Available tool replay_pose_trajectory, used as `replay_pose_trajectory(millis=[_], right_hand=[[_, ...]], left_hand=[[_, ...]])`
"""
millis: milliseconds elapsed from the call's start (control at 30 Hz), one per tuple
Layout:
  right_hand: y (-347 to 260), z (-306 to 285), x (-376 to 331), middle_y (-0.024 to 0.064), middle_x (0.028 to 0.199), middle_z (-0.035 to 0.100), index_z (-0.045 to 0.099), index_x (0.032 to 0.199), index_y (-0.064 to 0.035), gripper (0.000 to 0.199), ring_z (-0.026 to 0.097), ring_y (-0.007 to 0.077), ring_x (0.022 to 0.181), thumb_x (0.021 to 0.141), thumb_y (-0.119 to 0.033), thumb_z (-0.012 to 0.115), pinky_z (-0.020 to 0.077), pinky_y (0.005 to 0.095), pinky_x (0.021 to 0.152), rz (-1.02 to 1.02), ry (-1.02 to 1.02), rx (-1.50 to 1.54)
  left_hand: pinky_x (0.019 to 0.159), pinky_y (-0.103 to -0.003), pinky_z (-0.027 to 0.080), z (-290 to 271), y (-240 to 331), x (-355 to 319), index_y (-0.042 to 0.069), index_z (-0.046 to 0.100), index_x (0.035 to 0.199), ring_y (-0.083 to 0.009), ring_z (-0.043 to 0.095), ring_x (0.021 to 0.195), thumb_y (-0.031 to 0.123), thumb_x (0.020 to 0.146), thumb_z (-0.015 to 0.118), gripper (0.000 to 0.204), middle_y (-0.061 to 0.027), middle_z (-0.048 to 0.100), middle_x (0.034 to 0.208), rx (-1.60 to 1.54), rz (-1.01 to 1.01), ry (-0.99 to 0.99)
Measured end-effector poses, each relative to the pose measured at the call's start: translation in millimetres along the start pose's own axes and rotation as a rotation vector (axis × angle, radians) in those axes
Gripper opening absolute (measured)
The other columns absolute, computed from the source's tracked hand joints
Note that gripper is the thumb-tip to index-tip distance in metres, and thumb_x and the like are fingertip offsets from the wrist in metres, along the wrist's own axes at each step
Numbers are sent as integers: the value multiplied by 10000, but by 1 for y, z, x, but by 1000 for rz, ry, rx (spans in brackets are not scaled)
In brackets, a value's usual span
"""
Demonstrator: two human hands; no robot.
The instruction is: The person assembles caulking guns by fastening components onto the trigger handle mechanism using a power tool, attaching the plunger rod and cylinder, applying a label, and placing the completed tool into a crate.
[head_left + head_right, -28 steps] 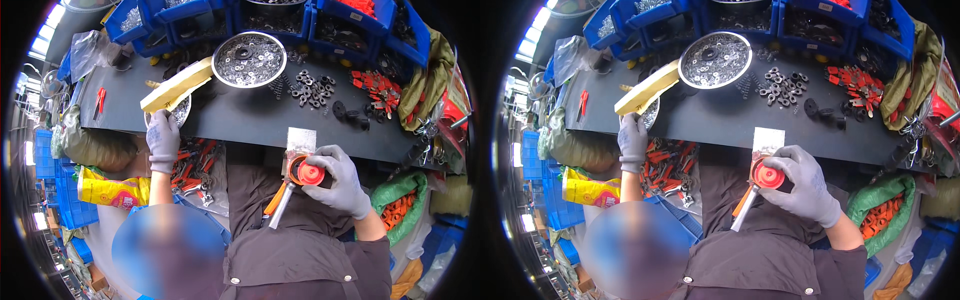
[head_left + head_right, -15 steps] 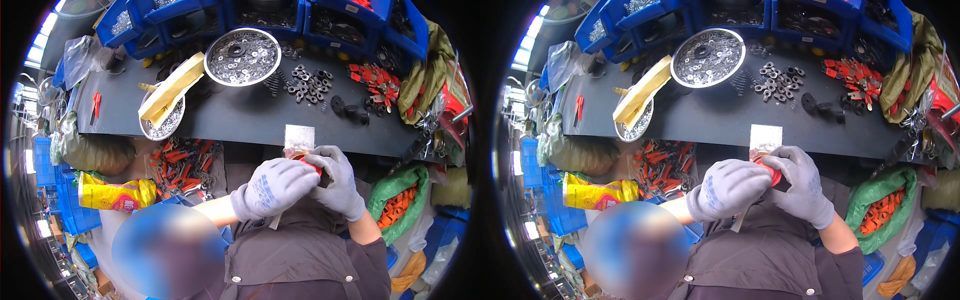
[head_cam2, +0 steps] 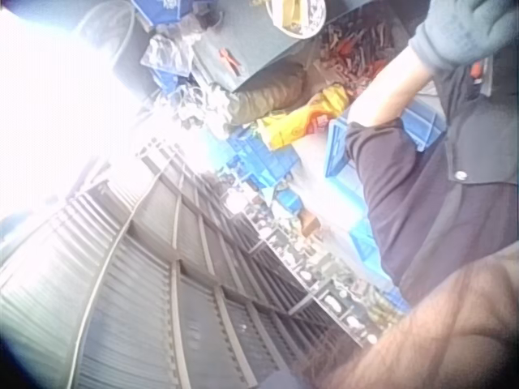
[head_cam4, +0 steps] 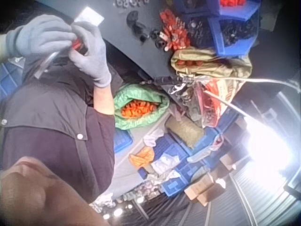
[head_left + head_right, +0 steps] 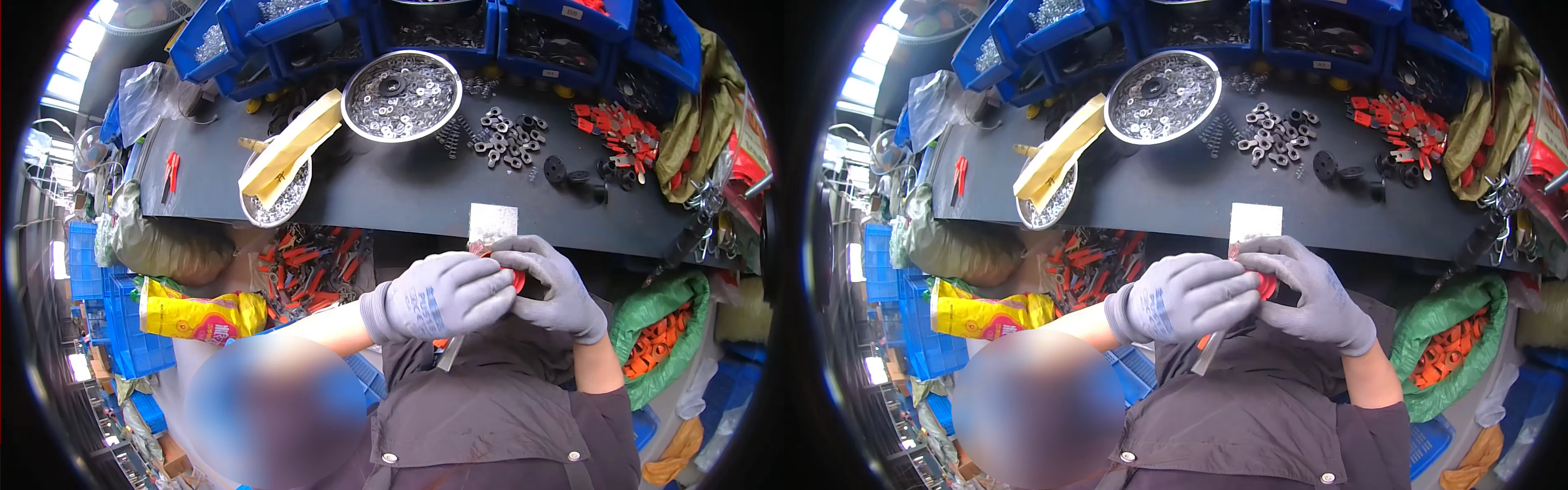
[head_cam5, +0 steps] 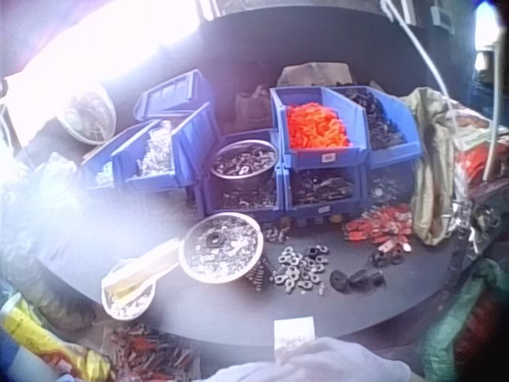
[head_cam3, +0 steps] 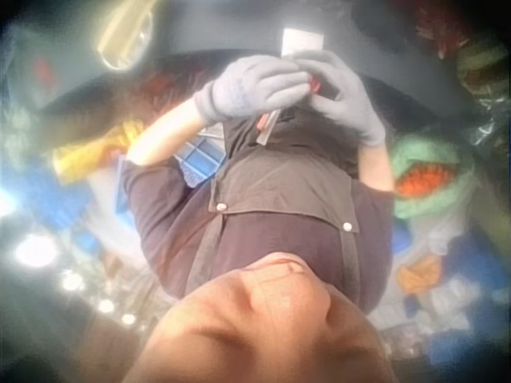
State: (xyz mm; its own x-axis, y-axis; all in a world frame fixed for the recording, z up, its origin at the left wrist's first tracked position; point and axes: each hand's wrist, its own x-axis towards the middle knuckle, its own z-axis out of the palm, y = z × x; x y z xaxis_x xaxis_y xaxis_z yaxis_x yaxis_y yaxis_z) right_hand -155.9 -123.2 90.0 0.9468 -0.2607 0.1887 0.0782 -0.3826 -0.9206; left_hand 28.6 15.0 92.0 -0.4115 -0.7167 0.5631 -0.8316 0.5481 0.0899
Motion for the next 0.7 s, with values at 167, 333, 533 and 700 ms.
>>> replay_pose_trajectory(millis=[167,333,533,700], right_hand=[[11,2,-6,156,1283,585,612,1282,-14,547,604,306,1183,753,-52,748,482,371,1006,-2,19,78],[1,7,-12,149,1248,590,607,1302,-15,589,611,291,1158,737,-64,768,472,362,1013,58,105,-182],[6,4,-9,150,1209,565,615,1308,-43,607,585,293,1145,725,-119,765,473,380,996,15,30,34],[2,5,-11,150,1264,543,606,1328,-51,631,571,304,1162,714,-114,738,467,384,996,-7,61,-234]], left_hand=[[774,-339,579,0,5,4,73,693,1015,-219,685,957,166,759,697,272,-86,700,1120,17,5,25],[786,-332,585,3,10,1,57,690,1027,-218,693,938,167,752,704,296,-88,713,1073,87,-5,25],[762,-363,605,5,22,-3,23,654,1118,-262,707,943,95,758,716,373,-113,714,1058,-96,-241,78],[787,-356,599,7,27,1,24,651,1117,-259,699,977,121,773,722,364,-112,711,1093,-47,-253,75]])
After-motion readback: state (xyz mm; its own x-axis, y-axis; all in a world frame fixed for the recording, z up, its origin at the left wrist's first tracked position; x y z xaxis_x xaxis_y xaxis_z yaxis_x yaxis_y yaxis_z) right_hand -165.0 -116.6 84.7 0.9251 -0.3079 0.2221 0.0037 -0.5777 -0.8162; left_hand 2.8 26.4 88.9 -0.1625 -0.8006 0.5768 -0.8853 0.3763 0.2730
